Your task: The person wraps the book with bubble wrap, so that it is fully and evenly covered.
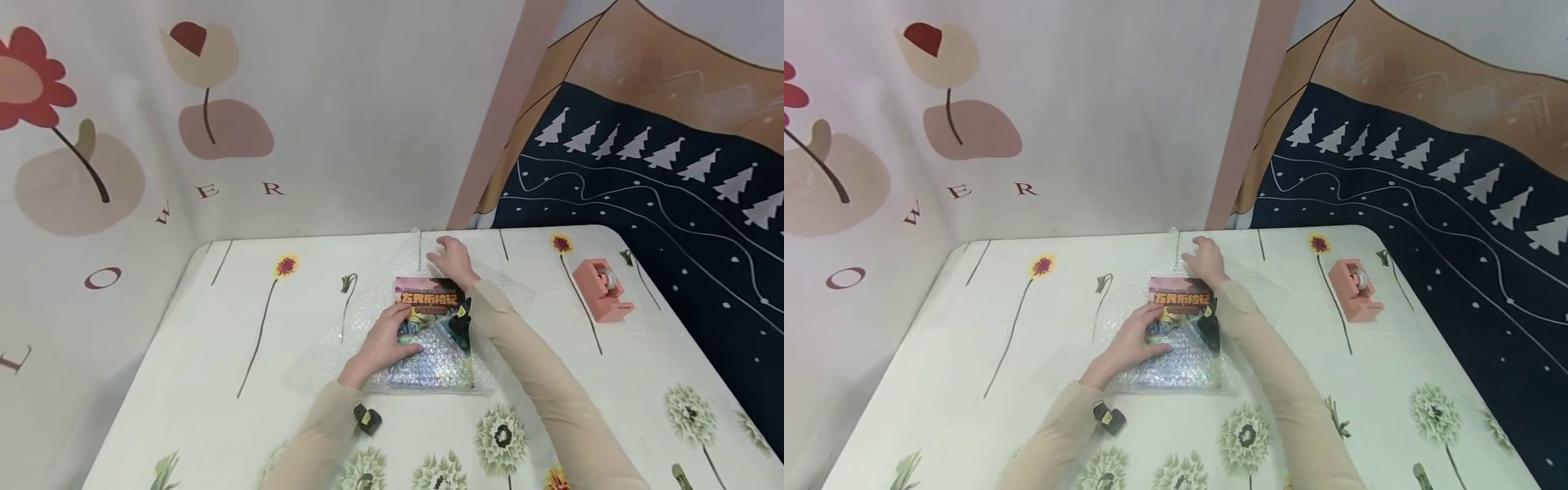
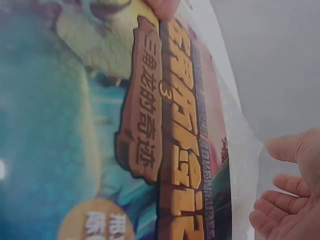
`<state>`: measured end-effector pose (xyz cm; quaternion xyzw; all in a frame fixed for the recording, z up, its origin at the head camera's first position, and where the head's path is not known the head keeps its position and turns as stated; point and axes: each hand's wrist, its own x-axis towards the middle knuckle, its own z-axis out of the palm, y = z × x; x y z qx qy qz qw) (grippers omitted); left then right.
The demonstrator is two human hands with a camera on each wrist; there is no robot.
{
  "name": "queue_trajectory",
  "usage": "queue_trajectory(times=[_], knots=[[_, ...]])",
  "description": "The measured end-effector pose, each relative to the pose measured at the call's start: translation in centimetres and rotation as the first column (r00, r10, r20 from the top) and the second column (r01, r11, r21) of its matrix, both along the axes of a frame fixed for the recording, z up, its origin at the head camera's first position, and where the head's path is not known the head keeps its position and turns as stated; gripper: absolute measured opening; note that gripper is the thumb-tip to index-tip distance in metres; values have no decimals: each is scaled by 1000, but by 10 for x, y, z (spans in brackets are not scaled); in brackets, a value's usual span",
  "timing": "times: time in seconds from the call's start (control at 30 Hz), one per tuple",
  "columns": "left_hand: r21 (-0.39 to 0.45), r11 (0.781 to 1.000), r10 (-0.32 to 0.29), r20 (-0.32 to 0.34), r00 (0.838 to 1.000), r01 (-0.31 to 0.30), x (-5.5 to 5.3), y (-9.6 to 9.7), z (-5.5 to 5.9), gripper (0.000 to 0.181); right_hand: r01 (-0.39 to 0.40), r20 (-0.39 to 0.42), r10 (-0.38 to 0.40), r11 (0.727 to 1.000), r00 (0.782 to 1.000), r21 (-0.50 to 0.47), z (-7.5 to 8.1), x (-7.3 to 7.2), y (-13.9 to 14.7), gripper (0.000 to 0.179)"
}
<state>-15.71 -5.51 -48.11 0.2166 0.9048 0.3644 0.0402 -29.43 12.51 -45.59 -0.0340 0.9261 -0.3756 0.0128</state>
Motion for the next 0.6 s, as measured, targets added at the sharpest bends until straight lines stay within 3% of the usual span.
queue_trajectory(times=[0.33, 0.6], knots=[[1, 1000, -5, 6, 1000, 5, -1, 0, 3, 74, 21, 58, -22, 1000, 998, 16, 3, -14, -3, 52], [-12, 1000, 3, 15, 1000, -3, -1, 0, 2, 74, -15, 113, 11, 999, 994, 38, 4, -22, -2, 54]])
